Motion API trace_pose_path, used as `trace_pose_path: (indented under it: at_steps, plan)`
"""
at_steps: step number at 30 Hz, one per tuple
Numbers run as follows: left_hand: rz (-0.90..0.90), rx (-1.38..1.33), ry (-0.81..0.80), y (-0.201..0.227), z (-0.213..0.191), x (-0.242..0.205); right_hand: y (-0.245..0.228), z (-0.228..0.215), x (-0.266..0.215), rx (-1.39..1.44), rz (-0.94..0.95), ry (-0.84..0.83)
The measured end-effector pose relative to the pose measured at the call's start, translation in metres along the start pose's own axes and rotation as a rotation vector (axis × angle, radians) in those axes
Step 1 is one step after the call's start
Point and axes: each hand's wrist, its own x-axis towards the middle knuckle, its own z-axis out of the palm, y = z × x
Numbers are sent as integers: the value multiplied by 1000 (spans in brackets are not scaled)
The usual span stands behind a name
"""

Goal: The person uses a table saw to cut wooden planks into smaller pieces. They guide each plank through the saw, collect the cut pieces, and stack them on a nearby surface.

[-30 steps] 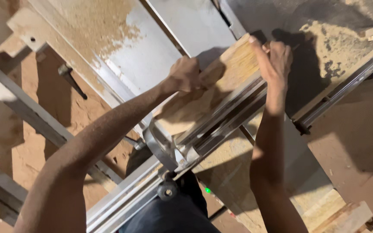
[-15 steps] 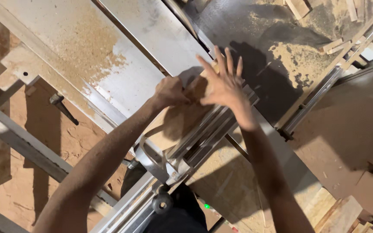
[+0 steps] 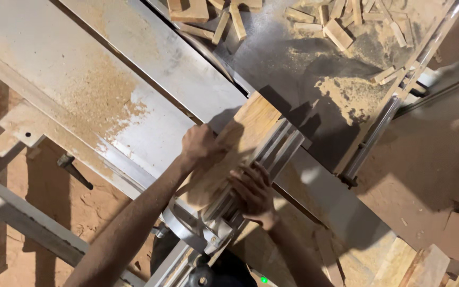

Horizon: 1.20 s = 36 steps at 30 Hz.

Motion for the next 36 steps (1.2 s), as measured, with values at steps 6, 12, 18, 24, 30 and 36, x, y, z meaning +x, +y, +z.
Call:
trace_pose_path:
  at_steps: [6, 12, 18, 24, 30, 36]
  plan:
    - [6, 6, 5, -3, 8, 5, 0, -8, 8, 162, -10, -102]
    - [52, -95, 54, -8, 17, 3, 2, -5, -2, 208, 7, -50]
    - [8, 36, 53, 0, 14, 3, 13, -3, -12, 238, 10, -10]
    - [70, 36, 132, 3, 11, 8, 23, 9, -21, 261, -29, 33]
    - [20, 40, 166, -8, 24, 16, 39, 19, -40, 278, -90, 67]
    - [89, 159, 214, -20, 28, 32, 47, 31, -46, 276, -145, 144]
